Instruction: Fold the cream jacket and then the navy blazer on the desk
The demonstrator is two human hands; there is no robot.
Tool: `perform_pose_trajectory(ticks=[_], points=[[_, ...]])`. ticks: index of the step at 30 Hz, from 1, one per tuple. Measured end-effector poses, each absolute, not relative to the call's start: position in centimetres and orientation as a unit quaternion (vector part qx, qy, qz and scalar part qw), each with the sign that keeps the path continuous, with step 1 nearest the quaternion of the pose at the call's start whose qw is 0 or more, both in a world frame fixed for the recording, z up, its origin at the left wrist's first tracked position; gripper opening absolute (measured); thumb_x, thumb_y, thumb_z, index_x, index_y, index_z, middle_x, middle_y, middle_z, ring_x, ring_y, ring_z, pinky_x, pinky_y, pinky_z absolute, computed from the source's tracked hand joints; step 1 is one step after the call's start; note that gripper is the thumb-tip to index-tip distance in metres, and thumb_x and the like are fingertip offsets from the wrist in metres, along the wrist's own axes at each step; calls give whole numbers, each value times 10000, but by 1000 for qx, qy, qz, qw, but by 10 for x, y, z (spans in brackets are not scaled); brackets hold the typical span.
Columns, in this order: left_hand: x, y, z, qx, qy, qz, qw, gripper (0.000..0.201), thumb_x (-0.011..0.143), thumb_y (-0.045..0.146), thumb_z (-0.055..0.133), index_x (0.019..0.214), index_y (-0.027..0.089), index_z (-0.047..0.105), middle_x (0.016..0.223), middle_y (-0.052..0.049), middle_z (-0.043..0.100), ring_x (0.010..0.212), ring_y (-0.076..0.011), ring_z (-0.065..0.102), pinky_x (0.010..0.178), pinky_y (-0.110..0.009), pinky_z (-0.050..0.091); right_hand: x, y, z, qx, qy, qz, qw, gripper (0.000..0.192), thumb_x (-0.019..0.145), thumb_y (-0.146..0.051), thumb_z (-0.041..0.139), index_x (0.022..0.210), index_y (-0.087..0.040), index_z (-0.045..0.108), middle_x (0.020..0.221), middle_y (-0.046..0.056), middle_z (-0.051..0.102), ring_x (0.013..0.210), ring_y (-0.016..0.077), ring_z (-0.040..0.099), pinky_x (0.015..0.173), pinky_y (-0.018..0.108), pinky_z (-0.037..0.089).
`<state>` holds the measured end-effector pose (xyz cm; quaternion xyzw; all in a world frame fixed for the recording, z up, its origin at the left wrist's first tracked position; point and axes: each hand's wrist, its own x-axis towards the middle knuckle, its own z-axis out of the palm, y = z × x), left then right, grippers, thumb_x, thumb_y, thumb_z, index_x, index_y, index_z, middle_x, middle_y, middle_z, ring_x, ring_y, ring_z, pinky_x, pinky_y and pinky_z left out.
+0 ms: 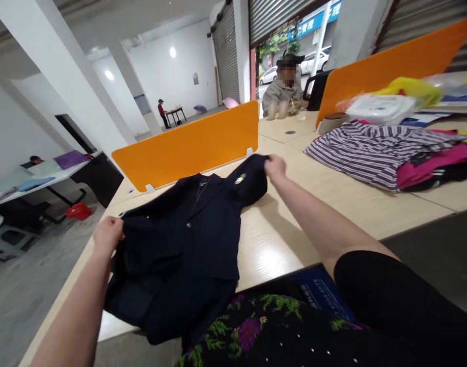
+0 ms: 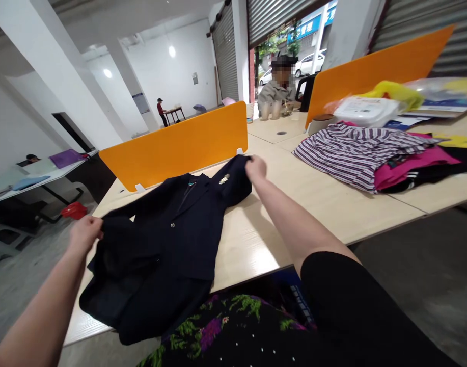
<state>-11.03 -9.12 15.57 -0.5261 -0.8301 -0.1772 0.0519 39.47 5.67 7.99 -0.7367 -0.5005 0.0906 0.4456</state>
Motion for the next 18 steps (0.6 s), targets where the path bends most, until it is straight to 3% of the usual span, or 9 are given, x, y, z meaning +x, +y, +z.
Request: perform_pose_trajectory(ticks=[2,5,7,9,12,15,18], points=[[-132,-85,178,-460,-865,-179,92,301,875,203,404,785,50,648,696,-93,627,801,-291,639,687,-403,494,434,52,75,-800,-390,160,427,329,833,-139,421,1041,-54,660,788,127,668,724,214,625,594,286,461],[-148,-83,183,-418,-876,-195,141,362,854,216,414,1058,-28,589,936,-195,652,882,-331,633,693,-420,498,471,27,52,-824,-367,194,386,260,758,-123,530,930,7,674,637,141,621,637,253,604,576,346,459],[-142,-86,164,-438,-860,-208,159,466,863,283,435,1210,-20,502,1124,-222,610,1014,-339,600,789,-430,498,473,2,34,-822,-379,162,394,312,753,-132,548,1027,-26,653,747,161,650,733,268,610,678,381,468],[-125,-93,133,-523,-803,-227,173,462,888,336,406,1234,43,495,1246,-198,561,1158,-307,533,930,-409,457,457,-27,19,-794,-425,113,420,371,800,-170,509,1153,-108,603,929,152,662,839,250,603,777,379,458],[-89,-106,83,-749,-626,-177,127,396,908,383,386,1147,129,573,1281,-149,564,1240,-253,482,1049,-380,379,403,-74,7,-602,-675,66,422,374,833,-231,490,1196,-196,574,1107,109,635,946,231,590,833,365,455],[-61,-115,48,-835,-541,-24,96,409,896,431,446,1218,218,584,1387,-91,511,1358,-306,338,1103,-502,278,339,-113,6,-320,-904,7,285,409,847,-258,527,1256,-246,539,1235,95,583,1180,257,472,941,402,375],[-52,-111,36,-809,-577,45,98,477,916,407,416,1337,201,504,1427,-121,467,1321,-319,389,1058,-506,327,296,-126,7,-213,-955,-60,195,270,914,-161,422,1079,-252,615,1011,62,651,1022,200,526,881,355,344]])
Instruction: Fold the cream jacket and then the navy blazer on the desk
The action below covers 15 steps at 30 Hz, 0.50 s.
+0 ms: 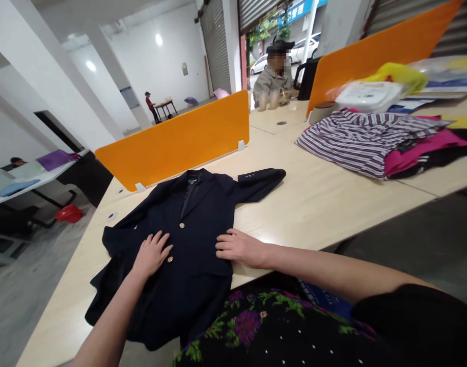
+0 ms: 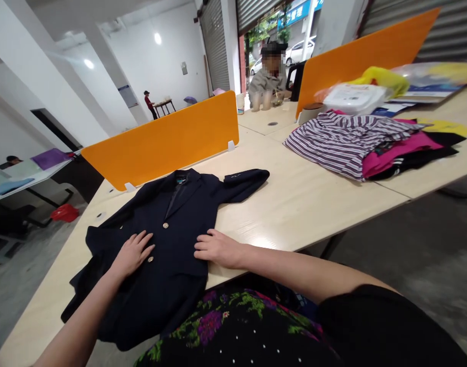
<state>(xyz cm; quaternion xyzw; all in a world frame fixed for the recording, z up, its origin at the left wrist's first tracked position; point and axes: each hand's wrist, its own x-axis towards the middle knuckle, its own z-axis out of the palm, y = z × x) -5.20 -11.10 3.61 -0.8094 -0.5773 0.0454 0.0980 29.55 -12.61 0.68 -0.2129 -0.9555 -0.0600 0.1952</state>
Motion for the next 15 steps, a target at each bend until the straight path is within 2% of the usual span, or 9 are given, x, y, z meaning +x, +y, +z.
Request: perform_pose_trajectory(ticks=[3,5,8,12,15], points=[[-58,-102,38,-789,-605,54,97,477,931,357,372,1350,160,486,1379,-153,512,1218,-278,504,1019,-443,377,289,-107,8,-224,-954,-96,176,282,941,-136,368,859,-215,626,761,35,625,753,163,521,757,314,324],[-65,-98,42,-779,-614,59,111,447,919,290,373,1320,151,515,1353,-149,538,1190,-273,526,1022,-436,372,302,-85,10,-270,-941,-101,177,252,925,-146,405,809,-203,622,726,37,620,697,160,508,739,317,311],[-74,-98,50,-767,-622,88,127,448,867,164,379,1280,138,549,1327,-143,561,1171,-271,539,1025,-425,364,335,-50,15,-384,-904,-105,154,205,892,-138,450,840,-205,637,774,48,649,727,174,540,772,337,314],[-87,-103,67,-755,-639,100,111,492,804,91,387,1253,173,572,1275,-117,601,1202,-250,530,1012,-385,380,377,-22,27,-558,-816,-100,116,212,860,-107,470,850,-199,660,852,81,679,814,237,585,805,398,341],[-98,-112,83,-724,-678,87,91,502,792,90,387,1242,213,573,1296,-77,591,1142,-226,578,916,-341,444,391,-28,38,-609,-775,-93,142,267,861,-78,431,917,-181,671,940,113,684,873,263,598,783,399,382]])
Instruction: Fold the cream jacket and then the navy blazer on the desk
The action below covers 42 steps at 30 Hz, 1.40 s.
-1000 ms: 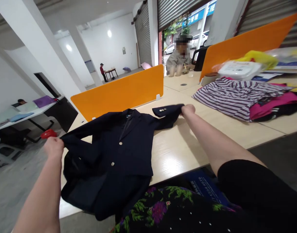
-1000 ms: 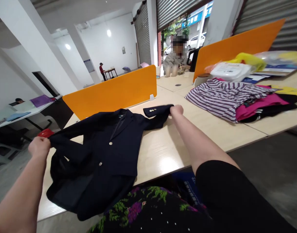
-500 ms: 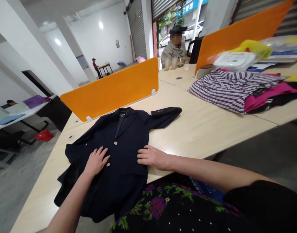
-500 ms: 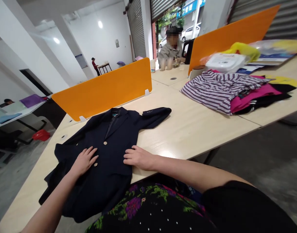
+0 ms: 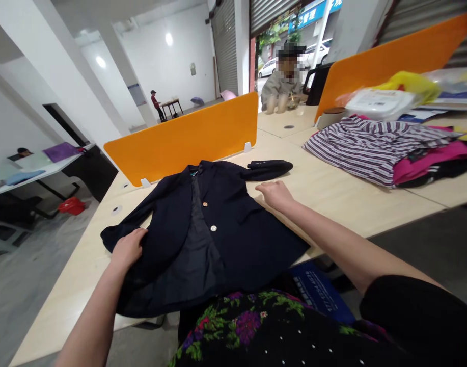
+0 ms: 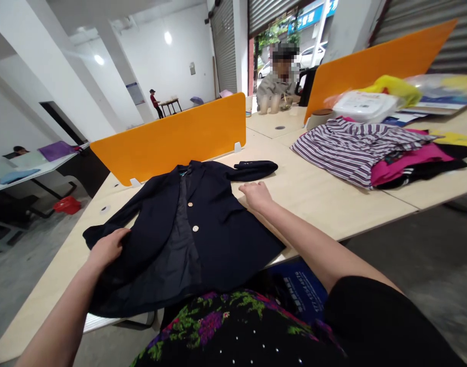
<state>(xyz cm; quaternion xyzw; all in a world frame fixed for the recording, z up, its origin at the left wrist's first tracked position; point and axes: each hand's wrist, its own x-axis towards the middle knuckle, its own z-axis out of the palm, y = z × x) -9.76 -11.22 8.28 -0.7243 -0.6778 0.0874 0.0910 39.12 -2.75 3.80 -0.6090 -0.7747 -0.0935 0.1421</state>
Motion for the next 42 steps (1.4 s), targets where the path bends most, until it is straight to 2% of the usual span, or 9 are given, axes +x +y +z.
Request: perform_pose_trajectory(ticks=[5,10,14,17,21,26,31,36,42], points=[[-102,-145,93,-747,-661,54,52,349,884,423,419,1039,223,660,1158,-65,651,1048,-233,608,841,-329,464,362,-98,45,-455,-844,60,277,214,920,-345,503,964,-195,650,928,62,667,843,196,605,748,306,454],[-89,-180,87,-793,-600,97,33,256,785,428,602,968,265,674,1152,-46,649,1150,-246,546,928,-356,400,309,-167,33,-336,-925,98,148,454,774,-545,664,1051,-186,638,992,83,631,918,243,564,734,338,457],[-74,-195,98,-769,-614,171,48,151,860,267,495,835,237,640,896,-43,693,898,-221,636,839,-335,409,292,-176,28,-394,-915,38,77,170,867,-301,583,914,-152,650,952,110,610,920,249,539,731,342,439],[-53,-207,120,-705,-687,163,71,237,923,329,388,932,242,609,845,-45,698,760,-220,646,654,-297,395,290,-168,28,-420,-906,18,46,190,874,-89,459,893,-125,644,914,114,612,888,227,545,710,315,423],[-10,-226,139,-655,-753,6,68,314,938,414,338,1033,242,582,823,-33,690,733,-207,645,591,-274,375,287,-162,27,-456,-888,30,49,212,904,-112,428,887,-124,639,907,106,625,876,216,557,703,299,418],[17,-233,119,-783,-602,-46,-150,345,914,463,400,1119,275,603,1029,0,700,937,-177,648,783,-244,454,295,-155,26,-440,-889,83,93,167,890,-144,478,843,-152,638,878,75,632,842,182,576,717,266,422],[-27,-209,75,-640,-764,-72,43,436,921,437,371,1227,166,522,1158,-133,648,953,-264,651,753,-334,474,337,-125,27,-560,-793,62,231,188,907,-198,459,970,-155,631,983,95,627,956,205,571,834,290,423],[-58,-170,40,-601,-790,-108,-60,593,825,443,542,1296,100,433,1176,-190,630,1077,-303,611,845,-367,471,360,-92,23,-707,-689,46,152,376,874,-365,545,1165,-128,553,1105,164,612,1019,297,566,755,343,435],[-20,-169,26,-560,-769,-277,-133,437,814,374,533,1185,150,487,1066,-121,675,971,-259,649,807,-348,501,367,-76,23,-734,-657,87,150,341,862,-190,452,1193,-192,533,980,108,678,903,251,626,658,295,398]])
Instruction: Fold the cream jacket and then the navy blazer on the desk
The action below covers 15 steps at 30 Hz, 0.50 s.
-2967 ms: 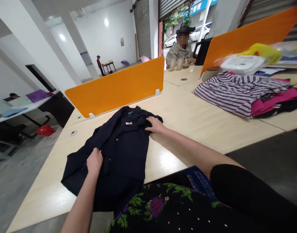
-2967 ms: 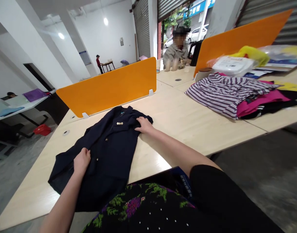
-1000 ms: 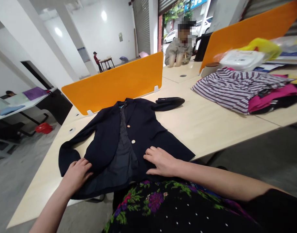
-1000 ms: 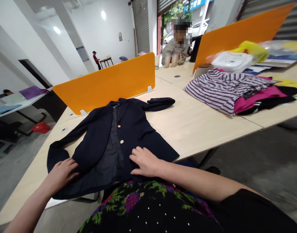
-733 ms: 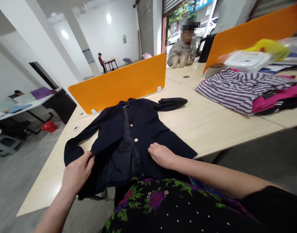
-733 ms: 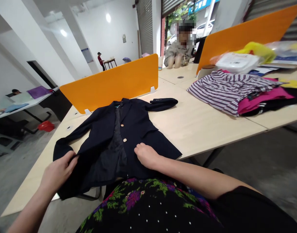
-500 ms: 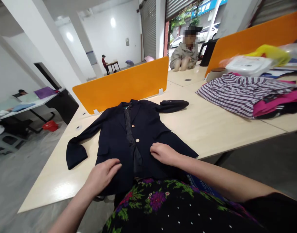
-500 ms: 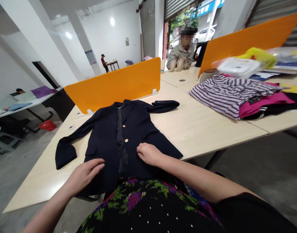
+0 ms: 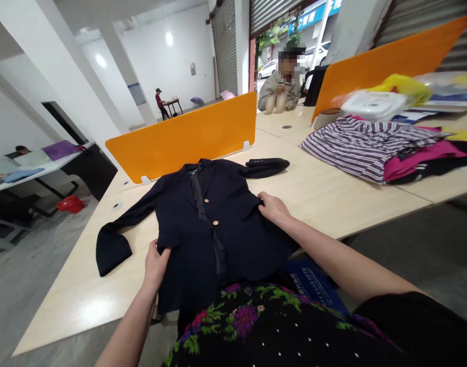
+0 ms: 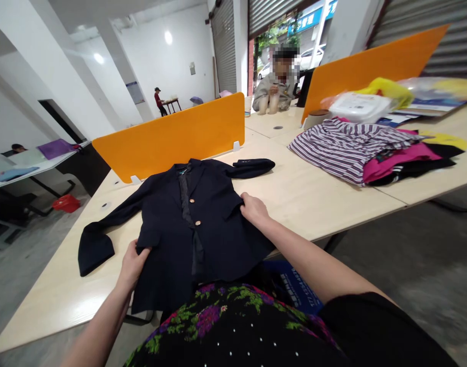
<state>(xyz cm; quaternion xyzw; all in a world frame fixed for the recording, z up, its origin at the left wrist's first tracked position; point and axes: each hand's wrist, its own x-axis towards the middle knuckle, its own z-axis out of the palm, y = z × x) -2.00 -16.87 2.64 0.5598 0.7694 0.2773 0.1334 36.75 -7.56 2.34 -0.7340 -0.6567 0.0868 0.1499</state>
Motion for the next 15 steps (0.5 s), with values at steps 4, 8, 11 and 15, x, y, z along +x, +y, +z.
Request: perform_pose_trajectory(ticks=[4,8,11,15], points=[[-8,-191,30,631,753,185,7,525,866,375,473,1320,120,408,1109,-176,633,934,-313,645,767,-420,510,382,-81,33,-769,-630,18,108,329,808,-94,439,1096,-167,581,969,131,667,872,265,612,654,314,386],[-11,-180,34,744,638,157,-124,520,833,161,430,1346,75,418,1263,-211,538,1193,-316,513,960,-445,449,360,-95,45,-681,-712,-77,155,255,856,-137,441,1057,-135,598,1076,153,620,1013,271,554,793,334,393],[-5,-156,28,821,555,82,-105,576,798,134,479,1372,158,439,1412,-130,464,1342,-313,357,1074,-488,353,320,-105,47,-579,-798,6,165,252,914,-252,439,1081,-151,599,1059,107,624,956,207,580,797,277,417],[7,-140,15,823,558,-11,-103,528,876,253,465,1401,213,433,1469,-86,419,1325,-342,378,1069,-569,318,274,-108,39,-560,-824,31,80,331,878,-401,522,1018,-124,636,1035,140,630,951,268,596,729,310,460]])
